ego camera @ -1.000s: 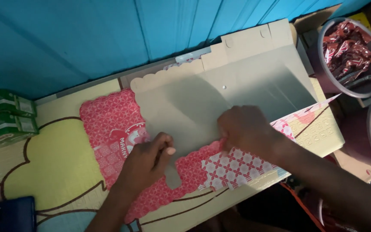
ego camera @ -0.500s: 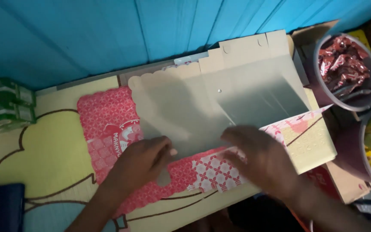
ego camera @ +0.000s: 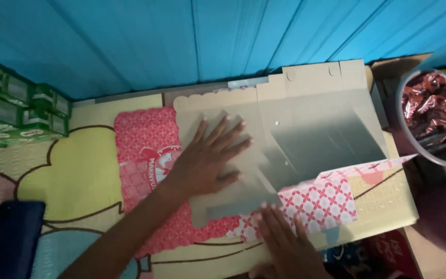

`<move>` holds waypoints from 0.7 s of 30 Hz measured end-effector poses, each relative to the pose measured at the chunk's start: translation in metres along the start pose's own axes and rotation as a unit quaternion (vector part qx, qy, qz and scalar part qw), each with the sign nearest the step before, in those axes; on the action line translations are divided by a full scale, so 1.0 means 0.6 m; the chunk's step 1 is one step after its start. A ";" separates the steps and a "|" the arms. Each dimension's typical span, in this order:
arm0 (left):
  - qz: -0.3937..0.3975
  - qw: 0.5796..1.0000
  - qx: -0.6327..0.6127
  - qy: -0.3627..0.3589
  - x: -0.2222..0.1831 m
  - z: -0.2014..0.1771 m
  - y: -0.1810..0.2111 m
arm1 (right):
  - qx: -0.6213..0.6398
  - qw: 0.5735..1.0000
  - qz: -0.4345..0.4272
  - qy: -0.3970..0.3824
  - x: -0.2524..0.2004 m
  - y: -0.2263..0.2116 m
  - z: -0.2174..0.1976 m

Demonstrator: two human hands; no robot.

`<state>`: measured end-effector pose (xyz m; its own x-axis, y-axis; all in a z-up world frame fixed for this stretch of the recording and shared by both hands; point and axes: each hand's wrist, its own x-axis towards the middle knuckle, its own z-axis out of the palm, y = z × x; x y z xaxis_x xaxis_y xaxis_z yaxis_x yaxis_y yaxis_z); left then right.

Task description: The person folds and assembles a decorative printed cardboard gift box on a low table, pressing the side flaps and edges flat by hand, turning the box around to work on different sides, and adjusting the folded panels to shape the box.

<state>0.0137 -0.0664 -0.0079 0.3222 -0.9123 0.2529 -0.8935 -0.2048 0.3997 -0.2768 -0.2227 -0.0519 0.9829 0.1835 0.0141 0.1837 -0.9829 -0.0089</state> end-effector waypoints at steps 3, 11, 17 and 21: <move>-0.005 1.000 -0.004 0.003 0.002 0.001 -0.001 | -0.072 0.997 0.004 -0.001 0.000 -0.002 0.009; -0.009 0.999 -0.040 0.015 -0.002 -0.001 -0.006 | 0.034 0.998 0.036 -0.035 0.112 0.009 -0.083; -0.006 0.999 -0.036 0.018 -0.007 0.005 -0.013 | -0.079 0.997 0.006 -0.006 -0.027 0.005 0.038; -0.006 0.999 -0.034 0.034 -0.010 0.005 -0.012 | -0.022 1.000 0.007 -0.004 0.014 0.003 0.009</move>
<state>0.0173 -0.0603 -0.0151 0.3546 -0.8834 0.3064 -0.8669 -0.1878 0.4617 -0.2683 -0.2229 -0.0574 0.9854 0.1701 0.0069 0.1698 -0.9848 0.0354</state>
